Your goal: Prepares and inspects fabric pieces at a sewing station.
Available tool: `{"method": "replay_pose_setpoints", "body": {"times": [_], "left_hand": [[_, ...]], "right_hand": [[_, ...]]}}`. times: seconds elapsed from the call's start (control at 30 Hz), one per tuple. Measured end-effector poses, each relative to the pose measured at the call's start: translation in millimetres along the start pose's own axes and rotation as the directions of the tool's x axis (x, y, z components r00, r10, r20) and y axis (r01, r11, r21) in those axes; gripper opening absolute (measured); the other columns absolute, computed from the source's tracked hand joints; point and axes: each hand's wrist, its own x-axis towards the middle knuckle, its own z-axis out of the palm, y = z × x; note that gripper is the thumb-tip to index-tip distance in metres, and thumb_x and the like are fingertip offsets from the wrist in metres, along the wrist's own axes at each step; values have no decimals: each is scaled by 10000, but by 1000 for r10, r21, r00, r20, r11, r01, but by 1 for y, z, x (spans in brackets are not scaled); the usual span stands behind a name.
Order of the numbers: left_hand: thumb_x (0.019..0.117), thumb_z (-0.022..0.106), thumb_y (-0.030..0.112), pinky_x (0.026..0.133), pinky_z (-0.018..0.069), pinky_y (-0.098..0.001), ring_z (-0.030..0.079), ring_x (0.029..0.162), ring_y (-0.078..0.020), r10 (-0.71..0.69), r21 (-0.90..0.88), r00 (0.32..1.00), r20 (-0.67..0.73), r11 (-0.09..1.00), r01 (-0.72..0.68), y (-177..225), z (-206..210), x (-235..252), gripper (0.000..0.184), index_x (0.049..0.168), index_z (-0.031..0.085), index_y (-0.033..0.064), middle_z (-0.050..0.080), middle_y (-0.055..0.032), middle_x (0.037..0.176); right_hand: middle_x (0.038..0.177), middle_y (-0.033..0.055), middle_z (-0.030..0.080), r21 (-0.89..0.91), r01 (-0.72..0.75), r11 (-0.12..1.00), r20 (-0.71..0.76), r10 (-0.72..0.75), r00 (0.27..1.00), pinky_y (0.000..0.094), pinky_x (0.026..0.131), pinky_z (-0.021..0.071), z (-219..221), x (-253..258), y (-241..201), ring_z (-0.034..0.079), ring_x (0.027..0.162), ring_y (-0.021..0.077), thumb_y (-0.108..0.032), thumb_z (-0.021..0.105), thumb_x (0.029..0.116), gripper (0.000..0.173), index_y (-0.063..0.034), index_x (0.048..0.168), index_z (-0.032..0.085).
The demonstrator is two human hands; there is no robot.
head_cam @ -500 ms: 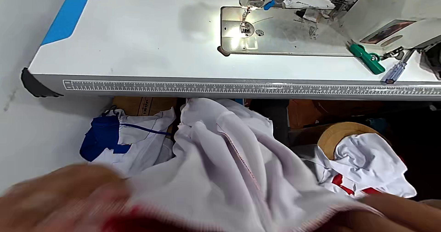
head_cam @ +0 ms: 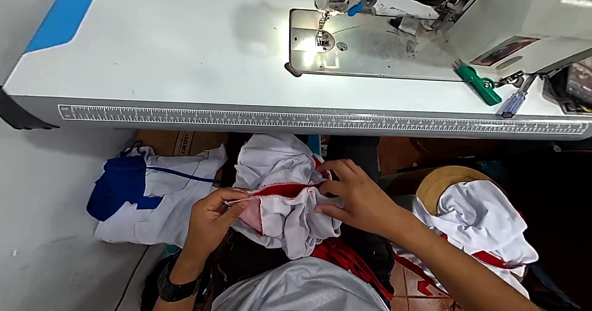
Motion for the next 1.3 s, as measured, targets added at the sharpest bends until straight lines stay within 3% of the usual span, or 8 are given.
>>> {"method": "replay_pose_setpoints", "body": {"times": [0.3,0.7,0.87,1.0,1.07,1.13,1.23,1.3], "left_hand": [[904,778,220,788,624,-264,740,903,-136,5,43,994,-108,999,0,2,-2,-9,141,1027,765,153,767,-22,1025],[965,715,234,844,607,-245,720,995,-109,223,77,954,-202,974,-211,46,-6,19,130,1095,715,223,744,28,1106],[986,687,184,851,602,-228,713,1009,-96,343,125,900,-270,939,-320,79,-7,24,145,1126,689,219,734,41,1135],[993,671,164,859,606,-234,713,1021,-90,543,274,789,-288,836,-475,116,-24,31,154,1133,694,225,733,71,1139],[993,668,145,880,600,-250,706,1033,-87,634,313,706,-315,772,-554,141,-39,36,166,1139,688,221,731,81,1139],[1002,631,101,905,587,-286,695,1034,-96,670,323,616,-414,741,-589,162,-63,36,168,1157,643,165,721,67,1131],[1036,533,69,878,573,-300,674,937,-97,563,273,482,-672,793,-545,201,-97,27,128,1156,575,61,667,42,1011],[1047,431,14,813,560,-278,657,819,-83,431,164,449,-783,839,-519,244,-100,10,149,991,567,41,640,24,834]], "right_hand": [[964,1,660,263,-4,965,-82,27,996,291,762,579,33,4,8,647,887,96,-339,633,1015,290,-106,861,709],[897,24,663,-42,153,987,-431,-156,889,234,709,554,-3,7,-19,643,848,111,-313,718,968,324,-108,743,606],[816,32,616,-88,232,969,-527,-243,815,210,618,539,-18,24,-33,617,714,93,-271,721,971,284,-86,841,548],[818,17,655,-75,234,969,-264,-245,933,309,583,560,-70,51,-65,620,649,127,-333,659,998,424,-40,1300,609],[971,38,730,-66,339,939,-98,-344,934,344,709,606,-110,77,-91,705,807,139,-286,648,1002,325,-65,1237,691],[945,50,725,-90,452,887,-23,-456,890,374,732,590,-152,108,-129,699,836,161,-242,646,997,221,-86,1119,746],[890,55,703,-306,571,762,22,-593,805,401,705,549,-208,153,-212,683,825,194,-249,612,1012,194,-96,1031,728],[957,68,698,-485,597,639,43,-665,746,416,762,518,-228,176,-276,671,924,227,-274,582,1027,234,-94,1099,713]]}}
